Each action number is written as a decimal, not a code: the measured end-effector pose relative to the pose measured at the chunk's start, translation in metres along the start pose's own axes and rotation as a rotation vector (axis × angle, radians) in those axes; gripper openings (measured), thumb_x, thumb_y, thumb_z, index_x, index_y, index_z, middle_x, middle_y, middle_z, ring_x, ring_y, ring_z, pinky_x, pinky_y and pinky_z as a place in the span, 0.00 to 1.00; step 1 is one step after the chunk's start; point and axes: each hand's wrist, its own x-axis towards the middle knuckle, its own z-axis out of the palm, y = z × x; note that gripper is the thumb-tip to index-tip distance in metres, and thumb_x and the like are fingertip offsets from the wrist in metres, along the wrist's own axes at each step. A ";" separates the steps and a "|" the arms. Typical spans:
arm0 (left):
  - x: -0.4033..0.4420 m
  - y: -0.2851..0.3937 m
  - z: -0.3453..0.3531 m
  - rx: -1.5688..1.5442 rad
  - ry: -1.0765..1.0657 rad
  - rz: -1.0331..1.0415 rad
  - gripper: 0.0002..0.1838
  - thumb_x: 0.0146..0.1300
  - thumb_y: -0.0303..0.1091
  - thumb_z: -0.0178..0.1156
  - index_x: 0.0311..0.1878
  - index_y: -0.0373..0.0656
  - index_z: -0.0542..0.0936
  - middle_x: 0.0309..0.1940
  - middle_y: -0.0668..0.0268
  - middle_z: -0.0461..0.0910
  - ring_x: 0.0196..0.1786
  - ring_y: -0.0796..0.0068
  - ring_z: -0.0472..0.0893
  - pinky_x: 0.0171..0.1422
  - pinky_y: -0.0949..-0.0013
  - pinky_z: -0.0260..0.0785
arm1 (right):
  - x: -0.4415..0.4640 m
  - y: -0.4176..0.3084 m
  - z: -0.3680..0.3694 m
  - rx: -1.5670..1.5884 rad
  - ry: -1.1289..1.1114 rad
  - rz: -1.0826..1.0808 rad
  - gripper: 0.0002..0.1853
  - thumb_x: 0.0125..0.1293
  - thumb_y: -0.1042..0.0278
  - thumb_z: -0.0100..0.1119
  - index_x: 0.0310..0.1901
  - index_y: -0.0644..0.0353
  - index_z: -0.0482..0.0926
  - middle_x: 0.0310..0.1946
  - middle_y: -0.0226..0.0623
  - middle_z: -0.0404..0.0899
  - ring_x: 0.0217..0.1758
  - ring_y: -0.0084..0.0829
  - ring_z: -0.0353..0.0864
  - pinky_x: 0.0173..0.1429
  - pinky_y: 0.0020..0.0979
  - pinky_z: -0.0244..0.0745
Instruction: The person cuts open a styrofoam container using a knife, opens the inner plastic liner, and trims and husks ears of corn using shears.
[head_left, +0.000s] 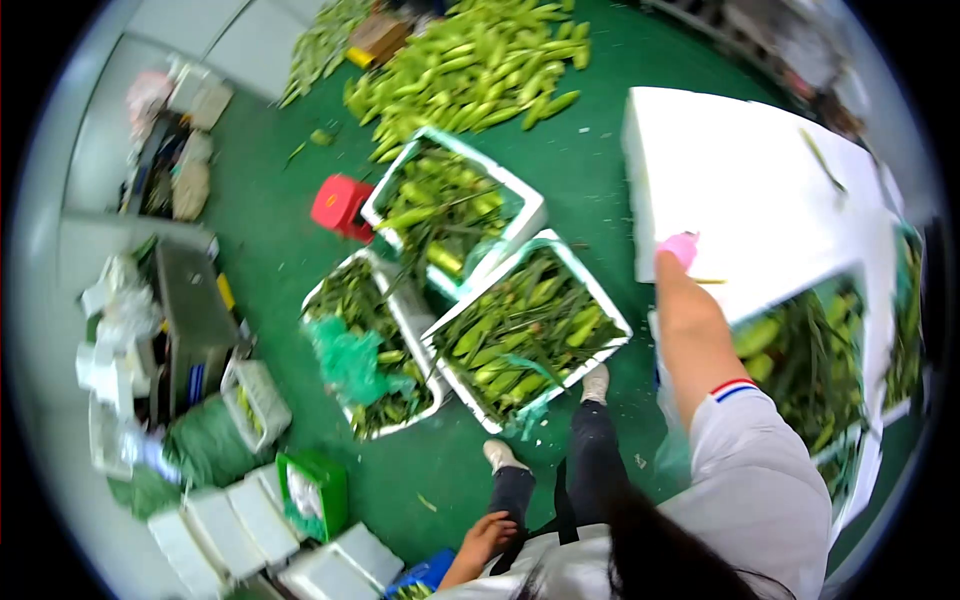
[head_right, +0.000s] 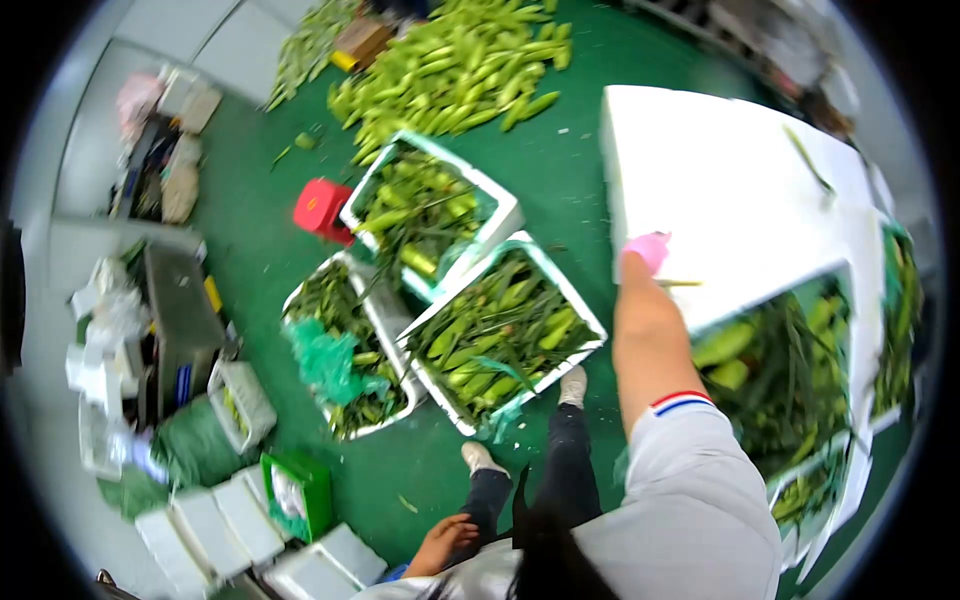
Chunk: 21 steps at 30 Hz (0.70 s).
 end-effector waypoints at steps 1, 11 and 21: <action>-0.012 -0.006 -0.007 -0.084 0.151 -0.007 0.21 0.75 0.40 0.54 0.65 0.40 0.71 0.51 0.57 0.82 0.52 0.65 0.83 0.59 0.64 0.75 | -0.002 0.000 -0.008 -0.747 -0.266 -0.330 0.16 0.74 0.62 0.44 0.56 0.51 0.78 0.49 0.39 0.85 0.51 0.40 0.86 0.56 0.43 0.78; -0.069 -0.168 -0.093 0.301 0.776 -0.237 0.18 0.63 0.38 0.58 0.53 0.40 0.83 0.38 0.60 0.86 0.42 0.63 0.85 0.53 0.63 0.76 | 0.067 0.027 0.028 -1.057 -0.449 -0.364 0.14 0.63 0.61 0.59 0.47 0.55 0.84 0.50 0.41 0.84 0.53 0.43 0.83 0.56 0.41 0.78; -0.026 -0.219 -0.179 0.804 0.312 0.198 0.25 0.66 0.54 0.57 0.66 0.63 0.75 0.67 0.53 0.70 0.69 0.47 0.69 0.72 0.49 0.63 | -0.256 0.220 0.101 -0.402 -0.329 -1.450 0.20 0.68 0.63 0.54 0.54 0.71 0.77 0.56 0.59 0.76 0.63 0.49 0.75 0.67 0.44 0.69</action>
